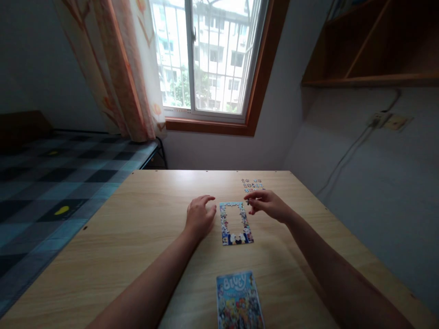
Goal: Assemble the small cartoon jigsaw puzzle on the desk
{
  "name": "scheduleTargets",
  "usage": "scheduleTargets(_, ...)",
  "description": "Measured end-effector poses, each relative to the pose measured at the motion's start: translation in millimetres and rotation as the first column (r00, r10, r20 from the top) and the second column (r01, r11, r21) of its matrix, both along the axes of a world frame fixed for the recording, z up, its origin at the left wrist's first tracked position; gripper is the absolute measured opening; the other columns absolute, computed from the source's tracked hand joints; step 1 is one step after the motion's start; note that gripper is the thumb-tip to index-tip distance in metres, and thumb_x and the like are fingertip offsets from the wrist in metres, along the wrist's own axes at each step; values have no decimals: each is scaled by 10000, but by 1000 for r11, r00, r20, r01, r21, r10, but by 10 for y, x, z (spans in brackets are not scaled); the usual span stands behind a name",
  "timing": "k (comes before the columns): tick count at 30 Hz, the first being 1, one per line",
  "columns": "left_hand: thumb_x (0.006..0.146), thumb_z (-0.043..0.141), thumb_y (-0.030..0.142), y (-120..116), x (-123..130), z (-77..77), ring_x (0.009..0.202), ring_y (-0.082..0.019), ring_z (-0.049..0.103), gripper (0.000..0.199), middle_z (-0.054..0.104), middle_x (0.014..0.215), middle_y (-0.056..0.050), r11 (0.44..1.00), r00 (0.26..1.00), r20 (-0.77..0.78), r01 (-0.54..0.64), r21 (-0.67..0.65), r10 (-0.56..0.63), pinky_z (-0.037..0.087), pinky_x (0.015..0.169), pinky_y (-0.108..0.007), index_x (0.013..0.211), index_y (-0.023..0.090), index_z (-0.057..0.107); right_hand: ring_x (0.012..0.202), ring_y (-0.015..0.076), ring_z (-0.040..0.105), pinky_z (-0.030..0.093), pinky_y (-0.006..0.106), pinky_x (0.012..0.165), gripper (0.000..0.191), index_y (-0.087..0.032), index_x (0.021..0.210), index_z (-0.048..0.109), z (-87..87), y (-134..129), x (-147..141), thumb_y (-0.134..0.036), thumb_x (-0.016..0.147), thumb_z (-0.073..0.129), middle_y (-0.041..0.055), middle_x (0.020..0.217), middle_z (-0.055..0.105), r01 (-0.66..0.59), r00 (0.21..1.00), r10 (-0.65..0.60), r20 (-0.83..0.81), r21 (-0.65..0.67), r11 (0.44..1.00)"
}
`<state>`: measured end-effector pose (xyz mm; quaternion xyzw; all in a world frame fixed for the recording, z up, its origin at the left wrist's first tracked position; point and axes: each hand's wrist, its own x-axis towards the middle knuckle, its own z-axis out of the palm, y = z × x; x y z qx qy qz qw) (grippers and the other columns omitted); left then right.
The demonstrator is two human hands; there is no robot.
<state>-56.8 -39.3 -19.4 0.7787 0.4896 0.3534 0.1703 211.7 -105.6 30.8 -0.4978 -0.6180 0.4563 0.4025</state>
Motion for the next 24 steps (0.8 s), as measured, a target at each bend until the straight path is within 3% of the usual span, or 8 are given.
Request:
scheduleTargets(3, 878, 614, 309, -35, 2, 11, 1238, -271, 562, 308, 675, 1273, -84, 994, 993, -36, 109, 30, -108, 407, 1113, -461, 1160, 220, 702, 691, 113, 691, 567, 245, 667, 355, -169, 1092, 747, -14, -75, -166, -454, 888, 692, 23, 770, 710, -199, 966, 207, 155, -69, 978)
scheduleTargets(6, 849, 685, 377, -75, 4, 20, 1299, -288, 522, 429, 634, 1349, -85, 969, 963, -122, 246, 34, -240, 383, 1139, -487, 1255, 239, 662, 667, 91, 669, 536, 210, 661, 240, -189, 1090, 767, 29, -90, -264, -313, 942, 624, 14, 762, 721, -315, 881, 342, 327, -134, 940)
scheduleTargets(10, 794, 753, 429, -109, 1, 25, 1394, -327, 439, 604, 561, 1455, -90, 942, 919, -216, 337, 1, -329, 336, 1178, -527, 1356, 266, 603, 629, 72, 634, 501, 192, 663, 326, -216, 1162, 756, 84, -98, -315, -141, 957, 513, -4, 759, 720, -437, 736, 482, 475, -210, 875)
scheduleTargets(13, 778, 770, 445, -121, -2, 29, 1443, -346, 381, 665, 522, 1501, -95, 924, 887, -271, 381, -27, -373, 279, 1204, -559, 1392, 278, 576, 665, 76, 631, 472, 184, 646, 336, -216, 1149, 752, 86, -87, -308, -98, 919, 537, -3, 814, 726, -422, 716, 449, 535, -181, 888)
scheduleTargets(18, 753, 791, 497, -125, 0, 38, 1489, -360, 306, 751, 452, 1562, -100, 910, 846, -343, 407, -83, -409, 191, 1222, -598, 1432, 297, 539, 731, 92, 652, 443, 176, 637, 181, -193, 1009, 762, 42, -54, -294, -164, 843, 697, -6, 838, 736, -387, 721, 376, 582, -112, 915)
scheduleTargets(24, 747, 803, 511, -129, 14, 42, 1498, -371, 285, 766, 434, 1574, -101, 910, 834, -369, 400, -108, -410, 175, 1221, -618, 1433, 296, 537, 784, 98, 684, 477, 196, 731, 167, -220, 981, 799, -17, -34, -306, -183, 894, 661, 0, 899, 776, -406, 740, 369, 563, -64, 912)
